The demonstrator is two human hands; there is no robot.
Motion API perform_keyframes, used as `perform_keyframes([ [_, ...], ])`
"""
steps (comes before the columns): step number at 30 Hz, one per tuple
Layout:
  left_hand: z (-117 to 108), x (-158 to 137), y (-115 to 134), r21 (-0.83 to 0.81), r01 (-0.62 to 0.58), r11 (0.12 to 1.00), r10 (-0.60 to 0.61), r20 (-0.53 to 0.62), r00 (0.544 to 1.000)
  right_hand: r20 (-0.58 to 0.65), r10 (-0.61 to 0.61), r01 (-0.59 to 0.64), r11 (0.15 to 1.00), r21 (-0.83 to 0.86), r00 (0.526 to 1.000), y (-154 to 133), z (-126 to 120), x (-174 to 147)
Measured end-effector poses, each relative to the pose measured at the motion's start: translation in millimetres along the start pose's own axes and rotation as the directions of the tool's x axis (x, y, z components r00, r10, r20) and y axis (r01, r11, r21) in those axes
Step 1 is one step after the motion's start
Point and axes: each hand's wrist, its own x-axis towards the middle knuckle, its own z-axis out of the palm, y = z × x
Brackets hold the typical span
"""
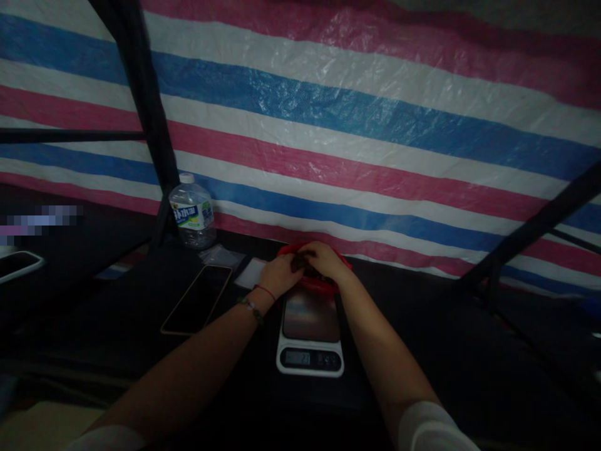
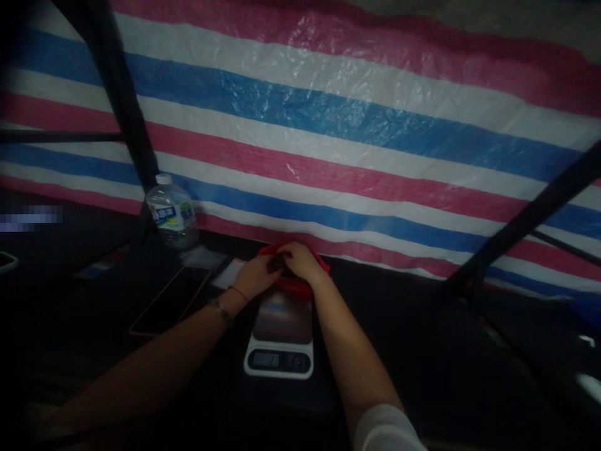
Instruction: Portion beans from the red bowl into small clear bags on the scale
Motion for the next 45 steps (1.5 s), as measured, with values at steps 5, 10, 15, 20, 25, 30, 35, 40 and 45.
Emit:
perform_keyframes([
  [5, -6, -4, 6, -0.07, -0.018, 0.997, 0.009, -0.129, 0.992, 0.078, 0.189, -0.171, 0.965, -0.199, 0.979, 15, 8, -3],
  [10, -8, -4, 6, -0.063, 0.051, 0.997, -0.055, -0.073, 0.996, 0.263, 0.209, -0.178, 0.974, -0.137, 0.942, 19, 21, -8],
  [15, -7, -1, 0, -0.056, 0.035, 0.998, -0.039, -0.076, 0.996, 0.218, 0.293, -0.238, 0.939, -0.247, 0.931, 13, 21, -4],
  [20, -4, -1, -3, -0.01, 0.02, 1.0, -0.02, 0.008, 1.0, 0.049, 0.299, -0.284, 0.937, -0.202, 0.953, 13, 13, 0],
  [25, 0, 0, -2, 0.0, 0.001, 1.0, -0.001, 0.055, 0.999, -0.171, 0.219, -0.212, 0.975, 0.062, 0.961, 11, 14, 3],
  [30, 1, 0, 0, 0.016, 0.045, 0.999, -0.046, 0.034, 0.998, -0.061, 0.096, -0.087, 0.986, 0.146, 0.993, 0, 20, 2],
  [35, 1, 0, 1, 0.033, 0.064, 0.997, -0.065, 0.042, 0.997, 0.027, 0.036, -0.037, 0.998, 0.047, 0.999, -12, 9, -2],
  [40, 1, 0, 1, 0.036, 0.046, 0.998, -0.047, 0.037, 0.998, 0.057, 0.061, -0.06, 0.998, -0.009, 0.997, -16, 5, -3],
  [45, -1, -1, 4, 0.027, 0.044, 0.999, -0.046, 0.051, 0.998, 0.057, 0.091, -0.092, 0.996, 0.014, 0.994, -12, 10, -1],
])
